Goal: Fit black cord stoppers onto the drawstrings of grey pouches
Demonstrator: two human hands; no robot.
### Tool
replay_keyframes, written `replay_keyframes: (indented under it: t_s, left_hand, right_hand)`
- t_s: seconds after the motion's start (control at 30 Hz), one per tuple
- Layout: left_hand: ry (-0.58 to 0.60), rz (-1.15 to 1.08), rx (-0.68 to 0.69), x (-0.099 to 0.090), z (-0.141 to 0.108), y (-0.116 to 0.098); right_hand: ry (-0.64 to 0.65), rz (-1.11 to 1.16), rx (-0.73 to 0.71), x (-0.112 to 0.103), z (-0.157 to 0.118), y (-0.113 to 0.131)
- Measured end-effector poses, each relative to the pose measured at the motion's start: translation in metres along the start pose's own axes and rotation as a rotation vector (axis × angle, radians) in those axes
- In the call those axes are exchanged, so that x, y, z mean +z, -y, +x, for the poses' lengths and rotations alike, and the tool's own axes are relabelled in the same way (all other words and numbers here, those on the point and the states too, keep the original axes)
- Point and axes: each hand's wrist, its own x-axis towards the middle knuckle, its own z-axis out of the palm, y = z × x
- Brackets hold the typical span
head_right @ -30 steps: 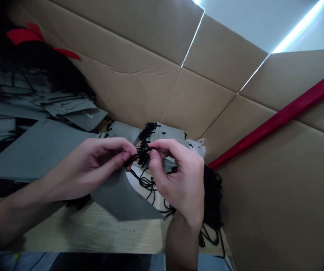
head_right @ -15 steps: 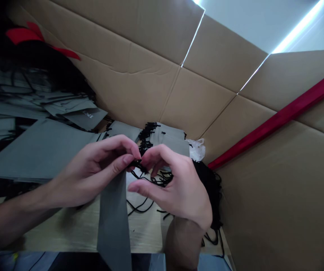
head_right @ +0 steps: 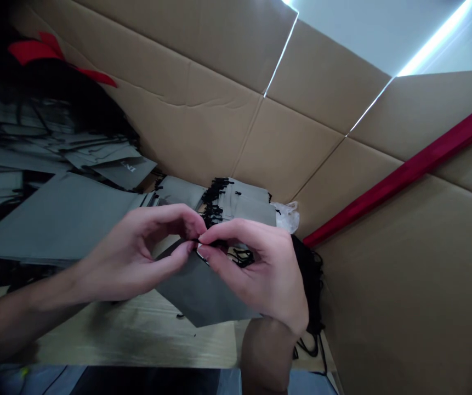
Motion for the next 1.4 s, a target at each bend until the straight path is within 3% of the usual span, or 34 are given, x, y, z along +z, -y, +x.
replay_keyframes:
  t_s: [0.2, 0.3, 0.53, 0.73, 0.9, 1.1, 1.3, 1.4]
  left_hand:
    - [0.256, 0.025, -0.088, -0.003, 0.003, 0.002]
    - [0.323, 0.001, -0.077, -0.006, 0.001, -0.001]
    - [0.387, -0.127, 0.128, -0.009, -0.003, -0.004]
    - [0.402, -0.168, 0.24, -0.009, -0.004, -0.007]
    - [0.344, -0.131, 0.061, -0.01, -0.006, -0.015]
    - [0.175, -0.033, -0.061, -0.009, -0.004, -0.015]
    - [0.092, 0.032, -0.101, -0.007, -0.002, -0.014]
    - [0.046, 0.089, -0.109, -0.006, -0.001, -0.01]
  right_hand:
    - [0.048, 0.02, 0.03, 0.002, 0.001, -0.002]
    - [0.109, 0.154, 0.061, -0.004, 0.003, -0.008]
    - [0.31, 0.747, 0.114, 0.005, 0.009, -0.041]
    - [0.398, 0.902, 0.101, 0.022, 0.014, -0.05]
    - [0.378, 0.794, 0.102, 0.015, 0.019, -0.038]
    - [0.039, 0.389, 0.119, 0.0, 0.008, -0.016]
    - [-0.071, -0.183, -0.033, 0.003, 0.001, 0.003]
    - [-0.068, -0.322, -0.189, 0.009, 0.004, 0.003]
